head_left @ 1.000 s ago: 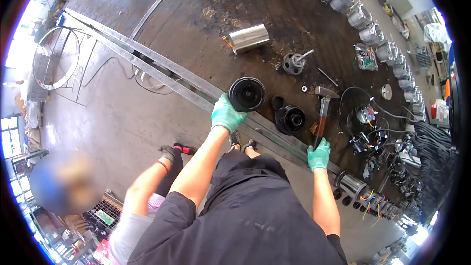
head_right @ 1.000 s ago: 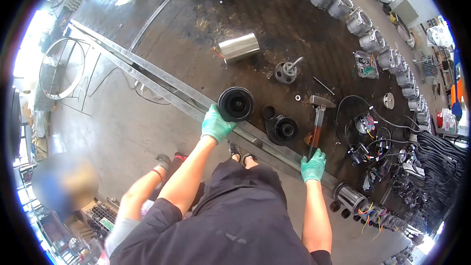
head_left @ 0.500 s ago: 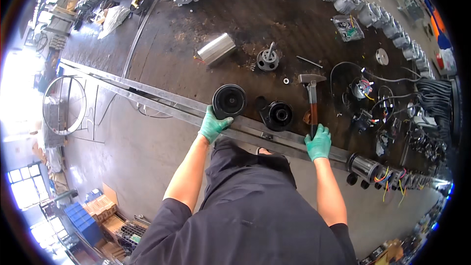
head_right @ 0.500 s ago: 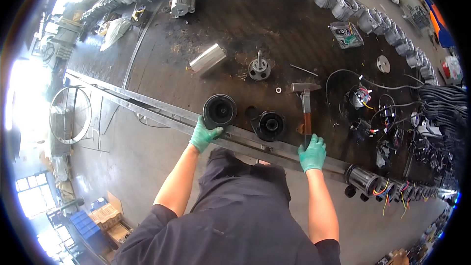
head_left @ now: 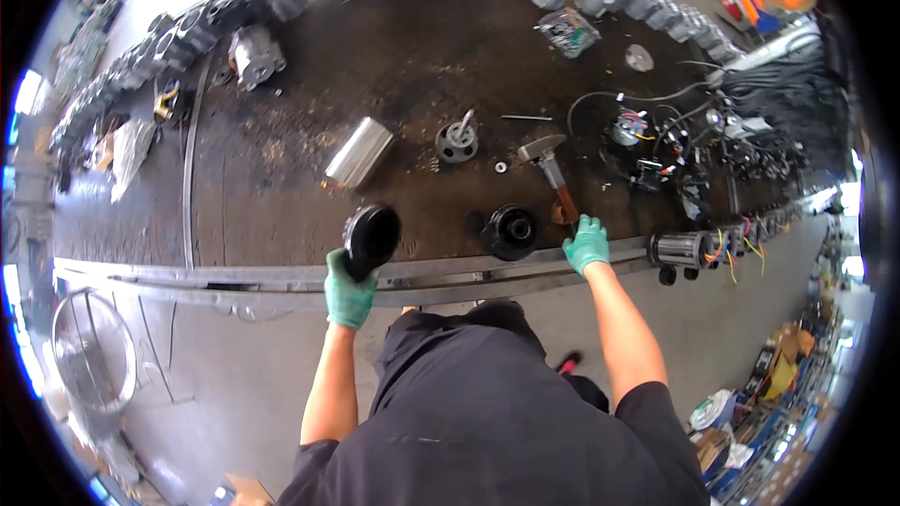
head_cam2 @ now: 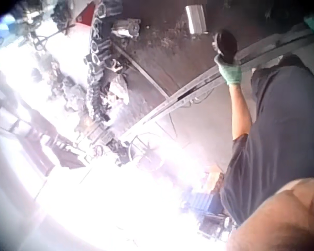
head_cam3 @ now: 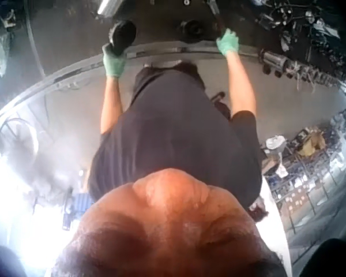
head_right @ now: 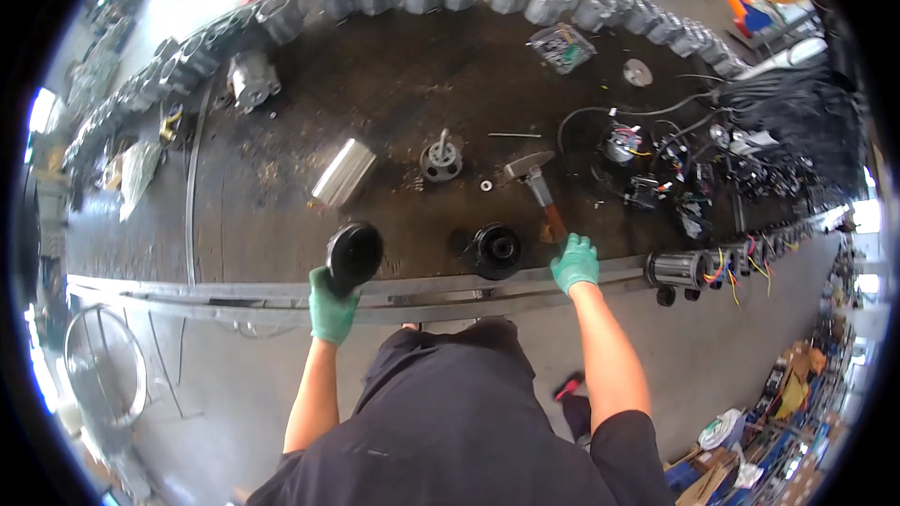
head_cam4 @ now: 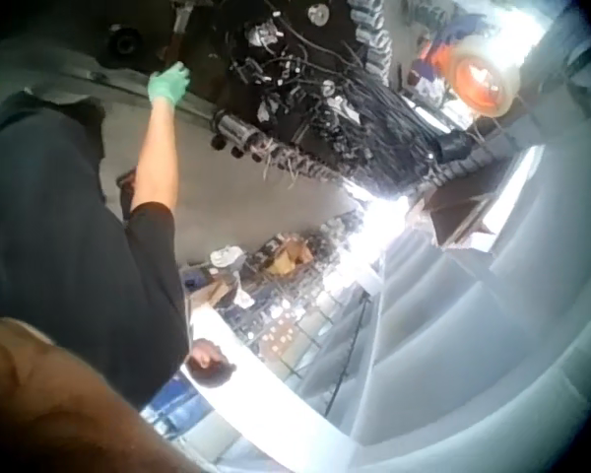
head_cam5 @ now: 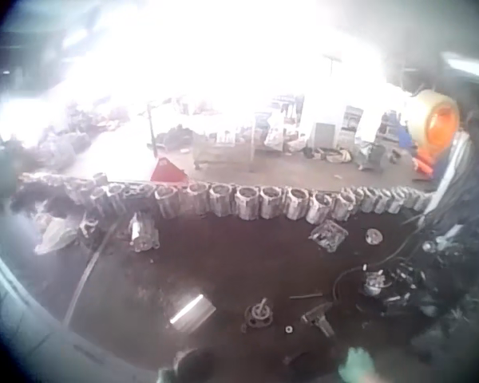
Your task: The person assembles a pump by inserting internal components and a central shaft into a housing and using a hammer to seat the parts.
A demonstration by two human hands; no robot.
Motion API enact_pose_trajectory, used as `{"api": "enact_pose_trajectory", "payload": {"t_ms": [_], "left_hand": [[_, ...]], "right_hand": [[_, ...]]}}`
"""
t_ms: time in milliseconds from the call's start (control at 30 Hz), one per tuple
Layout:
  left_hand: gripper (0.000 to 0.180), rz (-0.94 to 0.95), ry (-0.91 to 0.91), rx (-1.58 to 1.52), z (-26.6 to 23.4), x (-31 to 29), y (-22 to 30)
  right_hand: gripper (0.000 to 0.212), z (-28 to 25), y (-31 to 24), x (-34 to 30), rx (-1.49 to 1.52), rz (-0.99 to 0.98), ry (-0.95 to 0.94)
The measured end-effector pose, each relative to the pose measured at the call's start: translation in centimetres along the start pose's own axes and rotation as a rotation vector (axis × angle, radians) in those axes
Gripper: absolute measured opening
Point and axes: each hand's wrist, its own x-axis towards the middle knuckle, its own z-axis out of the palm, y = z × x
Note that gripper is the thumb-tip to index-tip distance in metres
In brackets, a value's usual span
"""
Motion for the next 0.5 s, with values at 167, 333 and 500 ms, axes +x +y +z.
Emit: {"api": "enact_pose_trajectory", "payload": {"t_ms": [167,333,500], "left_hand": [[0.053,0.079,-0.005,0.212,-1.8,1.2,-1.9],[0.055,0.049,0.005,0.176,-0.7,0.4,-4.7],[0.052,0.007,-0.023,0.086,-1.1,-1.1,-3.1]], "right_hand": [[0.067,0.0,-1.0,0.6,-0.051,0.057,-0.047],[0.07,-1.7,-3.5,0.7,-0.013,0.194,-0.117],[0.071,-4.6,-2.7,0.9,-0.035,0.095,-0.226]]}}
